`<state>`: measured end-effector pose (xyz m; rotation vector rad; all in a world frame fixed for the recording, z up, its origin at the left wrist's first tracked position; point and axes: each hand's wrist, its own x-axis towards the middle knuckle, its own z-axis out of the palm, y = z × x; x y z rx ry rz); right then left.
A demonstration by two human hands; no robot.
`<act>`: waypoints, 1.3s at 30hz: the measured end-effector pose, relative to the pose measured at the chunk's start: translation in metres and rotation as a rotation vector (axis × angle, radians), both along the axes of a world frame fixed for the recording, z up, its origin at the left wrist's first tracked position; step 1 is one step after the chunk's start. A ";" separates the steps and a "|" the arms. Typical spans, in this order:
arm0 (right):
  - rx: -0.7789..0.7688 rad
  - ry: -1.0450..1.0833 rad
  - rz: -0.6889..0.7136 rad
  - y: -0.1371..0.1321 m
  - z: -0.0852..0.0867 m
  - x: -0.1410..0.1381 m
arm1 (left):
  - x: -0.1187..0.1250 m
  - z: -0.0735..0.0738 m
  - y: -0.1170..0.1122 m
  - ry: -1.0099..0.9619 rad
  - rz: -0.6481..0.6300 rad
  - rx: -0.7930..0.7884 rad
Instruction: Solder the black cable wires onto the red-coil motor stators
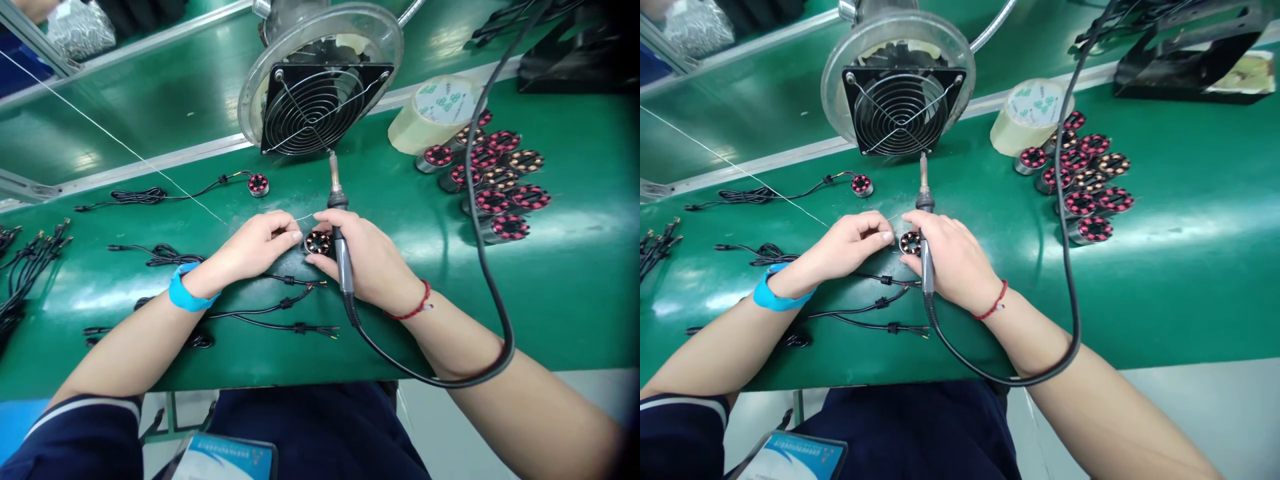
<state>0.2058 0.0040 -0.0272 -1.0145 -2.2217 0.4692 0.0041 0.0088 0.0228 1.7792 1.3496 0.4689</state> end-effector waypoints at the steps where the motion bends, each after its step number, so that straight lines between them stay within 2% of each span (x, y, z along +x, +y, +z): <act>1: -0.004 -0.011 0.014 0.000 0.001 0.000 | -0.001 -0.001 0.001 0.009 0.010 0.036; 4: -0.013 -0.030 0.054 -0.001 0.003 0.001 | -0.003 -0.002 0.002 0.033 0.070 0.126; 7: 0.000 -0.033 0.081 -0.001 0.005 0.001 | -0.004 -0.003 0.002 0.098 0.008 0.163; 10: 0.005 -0.046 0.084 -0.002 0.005 0.001 | -0.003 -0.004 0.000 0.114 -0.077 0.074; 12: 0.008 -0.058 0.087 -0.002 0.005 0.001 | -0.002 -0.005 -0.001 0.078 -0.075 -0.040; 15: 0.007 -0.079 0.098 -0.001 0.006 0.002 | 0.000 -0.007 -0.001 0.000 0.014 -0.128; 18: -0.011 -0.099 0.083 0.002 0.008 0.005 | 0.000 -0.005 0.001 -0.089 0.167 -0.084; 20: -0.014 -0.104 0.056 0.005 0.008 0.009 | -0.001 0.000 0.000 -0.095 0.211 -0.049; 22: -0.016 -0.103 0.040 0.008 0.008 0.014 | -0.002 0.006 -0.003 -0.026 0.096 -0.036; 26: -0.069 -0.080 0.057 0.012 0.011 0.023 | 0.000 0.013 -0.015 0.283 -0.401 -0.034; 28: -0.093 -0.035 0.054 0.011 0.013 0.024 | 0.002 0.012 -0.019 0.390 -0.476 -0.015; 30: -0.097 0.034 0.032 0.009 0.016 0.022 | 0.004 0.009 -0.019 0.387 -0.415 0.016; 32: -0.108 0.129 -0.004 0.006 0.018 0.017 | 0.004 0.008 -0.016 0.284 -0.265 0.022; 35: -0.209 0.329 -0.041 0.001 0.017 0.009 | 0.004 0.010 -0.011 0.049 -0.022 -0.089; 39: -0.357 0.543 -0.043 -0.005 0.013 -0.002 | 0.003 0.015 -0.008 -0.163 0.100 -0.226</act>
